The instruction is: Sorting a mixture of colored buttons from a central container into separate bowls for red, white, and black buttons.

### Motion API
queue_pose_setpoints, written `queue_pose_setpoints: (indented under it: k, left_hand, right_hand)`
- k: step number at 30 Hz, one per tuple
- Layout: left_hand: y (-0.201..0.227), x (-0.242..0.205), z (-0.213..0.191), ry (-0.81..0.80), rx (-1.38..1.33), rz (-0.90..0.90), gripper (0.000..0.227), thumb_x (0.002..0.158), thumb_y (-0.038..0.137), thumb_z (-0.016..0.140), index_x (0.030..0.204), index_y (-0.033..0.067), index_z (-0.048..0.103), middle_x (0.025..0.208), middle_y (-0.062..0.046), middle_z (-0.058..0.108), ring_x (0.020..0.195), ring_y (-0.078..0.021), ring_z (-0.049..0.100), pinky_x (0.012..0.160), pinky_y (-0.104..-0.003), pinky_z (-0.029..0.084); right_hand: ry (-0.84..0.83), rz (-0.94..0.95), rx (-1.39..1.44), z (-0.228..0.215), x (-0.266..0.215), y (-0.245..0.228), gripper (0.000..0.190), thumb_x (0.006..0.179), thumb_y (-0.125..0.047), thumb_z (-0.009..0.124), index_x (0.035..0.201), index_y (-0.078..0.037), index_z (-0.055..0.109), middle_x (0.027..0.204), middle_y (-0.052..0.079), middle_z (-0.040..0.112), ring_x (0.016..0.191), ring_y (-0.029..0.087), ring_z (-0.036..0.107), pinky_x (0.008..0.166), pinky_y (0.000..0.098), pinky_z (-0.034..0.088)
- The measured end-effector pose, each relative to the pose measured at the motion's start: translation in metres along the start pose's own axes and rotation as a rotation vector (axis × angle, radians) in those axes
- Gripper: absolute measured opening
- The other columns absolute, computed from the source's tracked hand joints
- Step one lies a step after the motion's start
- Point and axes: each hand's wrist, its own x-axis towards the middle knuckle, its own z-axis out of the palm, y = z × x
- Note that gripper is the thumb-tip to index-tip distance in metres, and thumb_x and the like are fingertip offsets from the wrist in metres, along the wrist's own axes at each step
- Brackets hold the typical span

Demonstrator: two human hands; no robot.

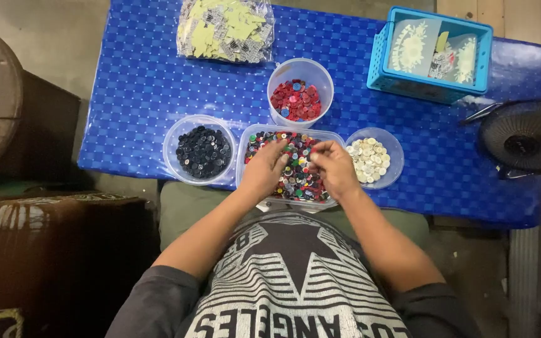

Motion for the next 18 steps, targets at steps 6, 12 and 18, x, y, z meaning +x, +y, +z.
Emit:
queue_pose_setpoints:
  k: [6, 12, 18]
  left_hand:
    - [0.030, -0.027, -0.046, 0.127, -0.139, 0.019, 0.048, 0.095, 0.018, 0.068, 0.140, 0.0019, 0.060, 0.145, -0.023, 0.055, 0.142, -0.0392, 0.044, 0.120, -0.049, 0.032]
    - [-0.077, -0.096, -0.078, 0.578, 0.169, -0.213, 0.024, 0.096, 0.017, 0.073, 0.119, 0.0111, 0.073, 0.113, -0.008, 0.069, 0.110, -0.0276, 0.066, 0.099, -0.039, 0.049]
    - [-0.146, -0.143, -0.064, 0.077, 0.565, -0.560, 0.045, 0.094, 0.040, 0.070, 0.127, 0.0102, 0.071, 0.134, -0.014, 0.065, 0.134, -0.0311, 0.055, 0.114, -0.046, 0.040]
  right_hand:
    - [0.056, -0.121, -0.019, 0.049, 0.023, -0.077, 0.023, 0.092, 0.000, 0.069, 0.110, -0.010, 0.058, 0.087, 0.003, 0.063, 0.065, 0.014, 0.069, 0.053, 0.0232, 0.061]
    - [0.122, -0.103, -0.024, 0.047, 0.073, -0.068, 0.025, 0.092, 0.000, 0.068, 0.113, -0.007, 0.057, 0.085, 0.006, 0.067, 0.065, 0.016, 0.072, 0.054, 0.0235, 0.065]
    - [0.139, -0.068, -0.069, 0.030, 0.068, -0.041, 0.017, 0.093, 0.000, 0.069, 0.107, -0.007, 0.062, 0.083, 0.004, 0.067, 0.066, 0.014, 0.073, 0.055, 0.0225, 0.065]
